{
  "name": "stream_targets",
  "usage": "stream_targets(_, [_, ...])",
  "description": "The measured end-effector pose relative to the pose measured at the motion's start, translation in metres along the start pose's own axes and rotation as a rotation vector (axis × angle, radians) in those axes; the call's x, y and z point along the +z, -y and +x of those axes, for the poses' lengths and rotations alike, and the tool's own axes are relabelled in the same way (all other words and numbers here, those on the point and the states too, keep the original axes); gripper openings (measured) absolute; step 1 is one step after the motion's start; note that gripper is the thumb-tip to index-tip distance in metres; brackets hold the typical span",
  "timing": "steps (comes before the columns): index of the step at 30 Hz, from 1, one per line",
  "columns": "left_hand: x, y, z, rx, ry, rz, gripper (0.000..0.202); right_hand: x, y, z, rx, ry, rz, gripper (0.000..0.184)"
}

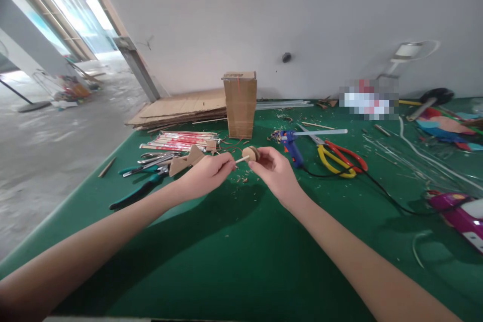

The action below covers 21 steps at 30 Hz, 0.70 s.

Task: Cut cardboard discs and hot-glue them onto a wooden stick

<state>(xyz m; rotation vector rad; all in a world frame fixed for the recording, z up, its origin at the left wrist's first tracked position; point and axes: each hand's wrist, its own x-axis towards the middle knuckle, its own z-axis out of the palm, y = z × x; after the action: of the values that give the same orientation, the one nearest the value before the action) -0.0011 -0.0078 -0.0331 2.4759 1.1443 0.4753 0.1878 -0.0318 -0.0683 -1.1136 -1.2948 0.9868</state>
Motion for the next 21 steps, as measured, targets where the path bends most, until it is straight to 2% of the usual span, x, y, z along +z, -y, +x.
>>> stream_targets(6, [0.002, -0.002, -0.001, -0.020, -0.005, 0.149, 0.031, -0.004, -0.004, -0.002, -0.085, 0.012, -0.143, 0.028])
stream_targets(9, [0.002, 0.000, 0.000, -0.034, -0.010, 0.173, 0.032, -0.005, -0.006, -0.003, -0.159, 0.026, -0.229, 0.025])
stream_targets(13, [0.001, 0.003, 0.000, -0.011, -0.001, 0.198, 0.031, -0.008, -0.004, -0.004, -0.179, 0.059, -0.267, 0.023])
stream_targets(21, [0.002, 0.012, 0.002, 0.020, 0.020, 0.051, 0.027, -0.014, 0.003, -0.006, -0.188, 0.060, -0.352, 0.026])
